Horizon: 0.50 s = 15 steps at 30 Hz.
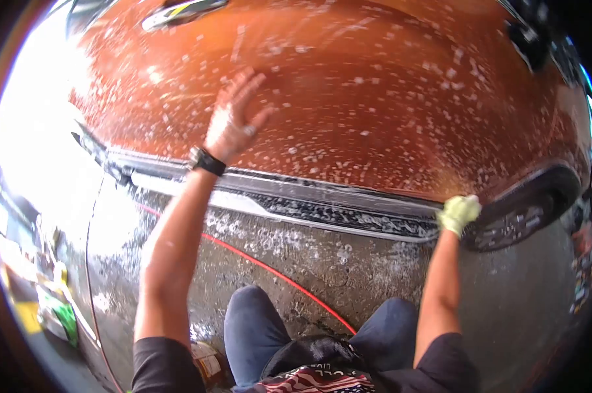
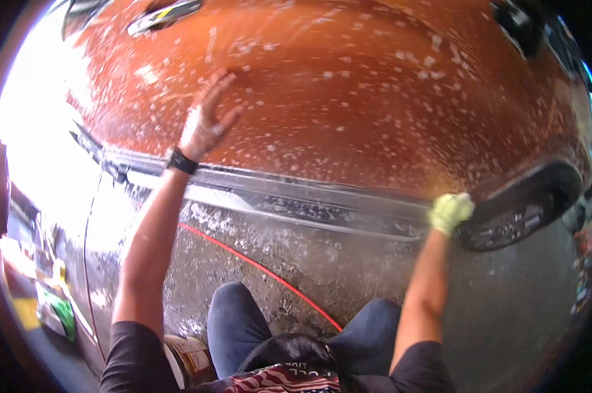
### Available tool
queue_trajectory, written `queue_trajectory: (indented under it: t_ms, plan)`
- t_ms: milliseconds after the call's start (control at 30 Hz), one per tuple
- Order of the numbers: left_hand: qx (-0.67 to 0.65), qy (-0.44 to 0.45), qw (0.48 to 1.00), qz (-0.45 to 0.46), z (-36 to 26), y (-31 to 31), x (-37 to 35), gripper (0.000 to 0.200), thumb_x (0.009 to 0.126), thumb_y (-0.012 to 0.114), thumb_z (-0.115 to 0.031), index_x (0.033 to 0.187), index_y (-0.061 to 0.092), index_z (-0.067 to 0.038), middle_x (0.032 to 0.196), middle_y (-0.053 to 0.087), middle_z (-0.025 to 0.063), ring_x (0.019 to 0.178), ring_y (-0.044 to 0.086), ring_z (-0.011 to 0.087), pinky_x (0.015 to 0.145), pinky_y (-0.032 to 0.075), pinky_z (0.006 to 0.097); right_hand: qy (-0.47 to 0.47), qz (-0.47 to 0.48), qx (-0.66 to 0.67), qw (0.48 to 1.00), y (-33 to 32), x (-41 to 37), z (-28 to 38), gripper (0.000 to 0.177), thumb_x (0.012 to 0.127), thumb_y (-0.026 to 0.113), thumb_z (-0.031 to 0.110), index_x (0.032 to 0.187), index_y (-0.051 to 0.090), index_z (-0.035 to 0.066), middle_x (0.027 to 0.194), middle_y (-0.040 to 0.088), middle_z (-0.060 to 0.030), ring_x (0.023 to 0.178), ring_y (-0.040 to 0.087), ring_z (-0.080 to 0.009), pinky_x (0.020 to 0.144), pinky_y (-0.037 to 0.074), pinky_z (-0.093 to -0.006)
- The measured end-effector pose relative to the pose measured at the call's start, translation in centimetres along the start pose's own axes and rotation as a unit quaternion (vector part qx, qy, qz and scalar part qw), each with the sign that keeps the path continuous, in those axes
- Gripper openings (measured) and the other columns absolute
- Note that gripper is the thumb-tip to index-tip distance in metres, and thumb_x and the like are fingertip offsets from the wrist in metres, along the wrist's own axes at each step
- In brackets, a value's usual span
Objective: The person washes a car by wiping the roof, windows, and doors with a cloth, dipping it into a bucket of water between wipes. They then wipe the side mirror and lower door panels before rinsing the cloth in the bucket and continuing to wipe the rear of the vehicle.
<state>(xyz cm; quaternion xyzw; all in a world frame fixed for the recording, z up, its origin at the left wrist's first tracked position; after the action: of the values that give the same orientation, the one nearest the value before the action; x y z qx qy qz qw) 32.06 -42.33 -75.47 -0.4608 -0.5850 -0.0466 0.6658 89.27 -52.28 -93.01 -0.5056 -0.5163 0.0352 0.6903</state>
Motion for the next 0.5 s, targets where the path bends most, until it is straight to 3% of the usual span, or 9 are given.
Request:
queue_trajectory:
  t_ms: [67, 133, 233, 300, 333, 367, 400, 467, 500]
  plan:
    - [-0.132, -0.085, 0.984, -0.084, -1.3, 0.9, -4.0, 0.046, 0.083, 0.071, -0.012, 0.128, 0.059, -0.008, 0.133, 0.057, 0.0167, 0.126, 0.052, 0.0306, 0.104, 0.043, 0.0413, 0.110, -0.155, 0.135, 0.972, 1.9, 2.6, -0.8, 0.013, 0.084, 0.055, 0.023, 0.071, 0.056, 0.020, 0.065, 0.053, -0.0007, 0.078, 0.055, -0.0160, 0.072, 0.042, -0.0400]
    - [-0.181, -0.082, 0.972, -0.124, -6.1, 1.5, -4.4, 0.035, 0.082, 0.070, -0.009, 0.117, 0.065, -0.007, 0.121, 0.064, 0.0156, 0.115, 0.060, 0.0285, 0.097, 0.048, 0.0386, -0.020, -0.254, 0.088, 0.963, -0.8, 4.8, 5.1, 0.012, 0.087, 0.054, 0.025, 0.095, 0.052, 0.016, 0.091, 0.050, -0.0052, 0.096, 0.050, -0.0207, 0.084, 0.039, -0.0410]
    - [-0.300, 0.011, 0.943, -0.143, -15.7, -0.1, -0.9, 0.036, 0.078, 0.068, -0.016, 0.112, 0.065, -0.004, 0.125, 0.061, 0.0163, 0.115, 0.058, 0.0332, 0.098, 0.046, 0.0449, -0.200, -0.408, 0.014, 0.890, -7.9, 7.6, 11.9, 0.043, 0.091, 0.054, 0.027, 0.129, 0.046, 0.010, 0.131, 0.044, -0.0119, 0.123, 0.042, -0.0278, 0.102, 0.035, -0.0424]
    - [-0.386, 0.012, 0.912, -0.141, -19.0, 1.4, 1.2, 0.045, 0.083, 0.064, -0.024, 0.124, 0.059, -0.004, 0.133, 0.054, 0.0221, 0.125, 0.049, 0.0408, 0.104, 0.041, 0.0469, -0.266, -0.270, 0.116, 0.918, -19.7, 5.1, 16.7, 0.053, 0.092, 0.055, 0.027, 0.140, 0.041, 0.008, 0.146, 0.033, -0.0144, 0.136, 0.032, -0.0285, 0.110, 0.030, -0.0433]
    - [-0.440, -0.049, 0.886, -0.140, -19.0, 3.2, 2.1, 0.057, 0.087, 0.060, -0.033, 0.136, 0.049, -0.006, 0.145, 0.039, 0.0262, 0.131, 0.040, 0.0467, 0.109, 0.036, 0.0466, -0.284, -0.197, 0.169, 0.923, -25.5, 3.9, 19.1, 0.059, 0.092, 0.055, 0.027, 0.145, 0.039, 0.008, 0.154, 0.028, -0.0156, 0.143, 0.026, -0.0288, 0.114, 0.027, -0.0437]
    - [-0.460, -0.181, 0.857, -0.149, -18.1, 5.9, 2.5, 0.065, 0.088, 0.058, -0.040, 0.141, 0.042, -0.006, 0.150, 0.028, 0.0270, 0.136, 0.031, 0.0460, 0.110, 0.033, 0.0498, -0.397, -0.199, 0.162, 0.881, -27.9, 3.1, 20.3, 0.056, 0.091, 0.057, 0.026, 0.142, 0.043, 0.007, 0.150, 0.035, -0.0154, 0.137, 0.036, -0.0305, 0.109, 0.034, -0.0448]
    - [-0.452, -0.265, 0.843, -0.122, -17.7, 8.0, 2.2, 0.071, 0.090, 0.055, -0.046, 0.144, 0.036, -0.005, 0.153, 0.018, 0.0268, 0.140, 0.023, 0.0444, 0.111, 0.029, 0.0538, -0.504, -0.197, 0.151, 0.827, -29.0, 2.3, 21.4, 0.053, 0.090, 0.060, 0.026, 0.138, 0.048, 0.007, 0.145, 0.042, -0.0151, 0.131, 0.045, -0.0322, 0.105, 0.041, -0.0460]
    - [-0.409, -0.383, 0.828, -0.032, -18.2, 11.8, 0.7, 0.082, 0.092, 0.049, -0.056, 0.150, 0.024, -0.003, 0.158, -0.001, 0.0254, 0.146, 0.008, 0.0401, 0.111, 0.020, 0.0629, -0.552, -0.008, 0.278, 0.786, -24.1, 7.1, 18.5, 0.053, 0.091, 0.060, 0.022, 0.141, 0.047, 0.010, 0.147, 0.041, -0.0130, 0.133, 0.043, -0.0317, 0.107, 0.039, -0.0456]
    - [-0.405, -0.448, 0.796, 0.040, -18.8, 15.6, -0.6, 0.090, 0.090, 0.038, -0.069, 0.153, 0.019, -0.008, 0.160, -0.004, 0.0205, 0.148, -0.005, 0.0346, 0.108, 0.004, 0.0708, -0.520, -0.096, 0.273, 0.804, -24.5, 8.0, 17.3, 0.051, 0.091, 0.060, 0.019, 0.140, 0.048, 0.009, 0.146, 0.043, -0.0135, 0.134, 0.042, -0.0316, 0.110, 0.036, -0.0441]
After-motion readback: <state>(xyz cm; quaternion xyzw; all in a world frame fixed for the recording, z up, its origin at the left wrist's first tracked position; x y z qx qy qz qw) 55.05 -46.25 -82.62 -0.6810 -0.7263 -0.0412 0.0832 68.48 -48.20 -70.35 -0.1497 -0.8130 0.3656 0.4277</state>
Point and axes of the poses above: each hand's wrist, its own x-axis towards the middle knuckle, its own y-axis out of the palm, z = x × y, the point moved 5 cm from there along x, towards the middle knuckle
